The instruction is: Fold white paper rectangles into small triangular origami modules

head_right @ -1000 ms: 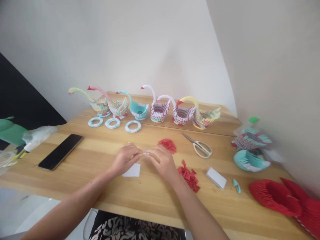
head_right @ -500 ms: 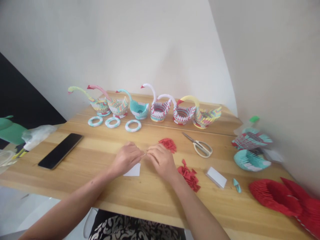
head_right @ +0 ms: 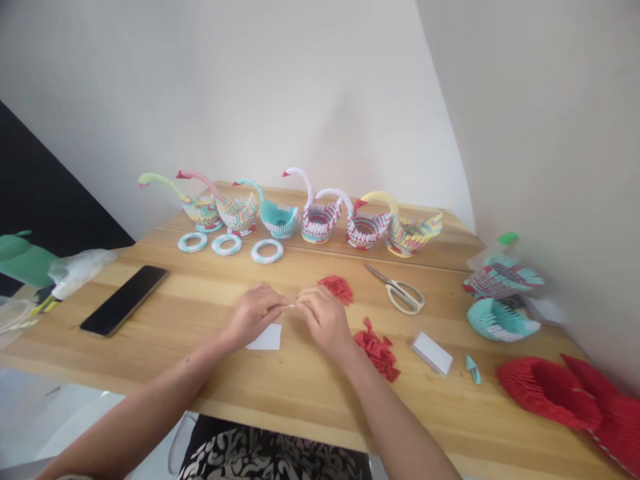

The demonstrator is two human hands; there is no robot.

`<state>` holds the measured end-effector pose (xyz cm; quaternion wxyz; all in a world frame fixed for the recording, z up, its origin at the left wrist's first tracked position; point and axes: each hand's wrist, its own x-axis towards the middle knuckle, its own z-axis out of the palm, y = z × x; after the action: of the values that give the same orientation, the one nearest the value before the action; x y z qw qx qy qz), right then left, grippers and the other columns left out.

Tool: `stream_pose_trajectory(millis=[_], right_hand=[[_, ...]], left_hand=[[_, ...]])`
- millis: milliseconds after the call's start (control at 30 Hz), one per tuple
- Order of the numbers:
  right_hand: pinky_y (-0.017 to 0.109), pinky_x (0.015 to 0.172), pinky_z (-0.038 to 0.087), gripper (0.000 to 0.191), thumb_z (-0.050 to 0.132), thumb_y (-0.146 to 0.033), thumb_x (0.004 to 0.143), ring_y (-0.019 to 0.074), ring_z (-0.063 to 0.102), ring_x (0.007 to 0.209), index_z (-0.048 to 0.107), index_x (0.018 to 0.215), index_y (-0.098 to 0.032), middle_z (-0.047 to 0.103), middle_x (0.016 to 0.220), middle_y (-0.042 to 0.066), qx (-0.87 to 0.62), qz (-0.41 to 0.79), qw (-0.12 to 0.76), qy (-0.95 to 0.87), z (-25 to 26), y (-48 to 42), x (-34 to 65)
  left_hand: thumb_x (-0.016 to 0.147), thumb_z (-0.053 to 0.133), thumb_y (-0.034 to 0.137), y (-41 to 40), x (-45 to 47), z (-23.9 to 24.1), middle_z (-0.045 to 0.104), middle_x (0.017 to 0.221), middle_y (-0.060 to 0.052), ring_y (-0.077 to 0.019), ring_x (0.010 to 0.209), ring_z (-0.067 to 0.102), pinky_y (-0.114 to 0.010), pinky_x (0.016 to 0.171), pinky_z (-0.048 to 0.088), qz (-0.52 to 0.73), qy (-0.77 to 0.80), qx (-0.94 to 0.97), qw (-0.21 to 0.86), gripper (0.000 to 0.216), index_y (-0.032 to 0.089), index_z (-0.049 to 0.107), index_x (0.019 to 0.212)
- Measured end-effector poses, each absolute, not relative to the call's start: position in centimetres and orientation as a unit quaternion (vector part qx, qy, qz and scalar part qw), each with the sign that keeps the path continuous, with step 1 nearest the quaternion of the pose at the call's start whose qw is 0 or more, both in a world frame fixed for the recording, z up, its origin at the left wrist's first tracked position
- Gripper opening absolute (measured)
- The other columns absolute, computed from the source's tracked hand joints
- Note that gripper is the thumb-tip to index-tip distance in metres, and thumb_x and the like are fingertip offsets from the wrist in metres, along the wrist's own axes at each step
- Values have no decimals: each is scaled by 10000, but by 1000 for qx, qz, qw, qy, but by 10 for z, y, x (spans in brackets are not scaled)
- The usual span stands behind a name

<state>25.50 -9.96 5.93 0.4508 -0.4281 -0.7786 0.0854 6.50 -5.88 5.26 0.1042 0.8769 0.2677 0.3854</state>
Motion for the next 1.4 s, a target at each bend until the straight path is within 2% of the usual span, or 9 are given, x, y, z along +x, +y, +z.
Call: stream_pose_trajectory(millis=[133,267,467,633,800,1000,1200,1400], right_hand=[[360,783,478,143,485,-234,928,204,605,851,613,868,-209,664,877,68,-445,116,450,-765,54,-99,255],[377,834,478,181,508,-274,927,217,605,962,601,1072,-218,666,1025,81,-475,132,445,-748,52,-101,255],[391,864,466,120,574,-254,899,205,620,926,651,985,-222,702,966,60,-378,120,392,-830,55,-106,244],[410,869,477,182,640,-304,853,234,600,1008,658,1010,-215,701,1034,75,-324,121,324,-881,53,-108,234],[428,930,454,342,709,-375,782,259,549,1107,652,1075,-209,664,1146,82,-327,114,259,-902,48,-110,229],[429,940,441,290,670,-339,826,253,551,1094,655,1086,-210,658,1157,81,-333,118,227,-908,43,-110,227],[422,913,457,255,660,-308,837,251,567,1070,666,1069,-201,671,1137,82,-334,123,228,-906,43,-108,226],[413,910,470,208,624,-276,866,236,595,1059,676,1051,-199,697,1102,81,-332,132,244,-902,43,-108,227]], left_hand=[[914,488,228,-57,63,58,662,655,-26,-138,619,566,-295,701,401,378,263,880,120,217,171,646,777],[875,525,208,-40,45,63,674,664,-27,-154,650,572,-284,698,397,345,348,865,106,195,178,647,726],[855,536,198,-17,18,58,700,677,-42,-171,622,590,-276,658,381,208,440,869,87,220,185,669,681],[885,505,256,-10,8,55,743,881,-58,-201,786,658,-272,690,417,191,472,854,109,215,204,710,844],[918,424,246,-4,4,47,707,1070,-70,-222,943,646,-280,761,450,193,506,833,115,290,193,689,1021],[907,397,185,-6,12,40,692,964,-87,-207,864,643,-272,748,462,123,507,847,102,324,189,698,1027],[907,415,189,-8,19,36,683,923,-71,-190,869,631,-262,766,458,131,468,866,121,307,202,711,989],[904,447,189,-9,26,31,684,965,-82,-201,914,608,-299,811,461,223,405,879,120,268,153,691,1009]])
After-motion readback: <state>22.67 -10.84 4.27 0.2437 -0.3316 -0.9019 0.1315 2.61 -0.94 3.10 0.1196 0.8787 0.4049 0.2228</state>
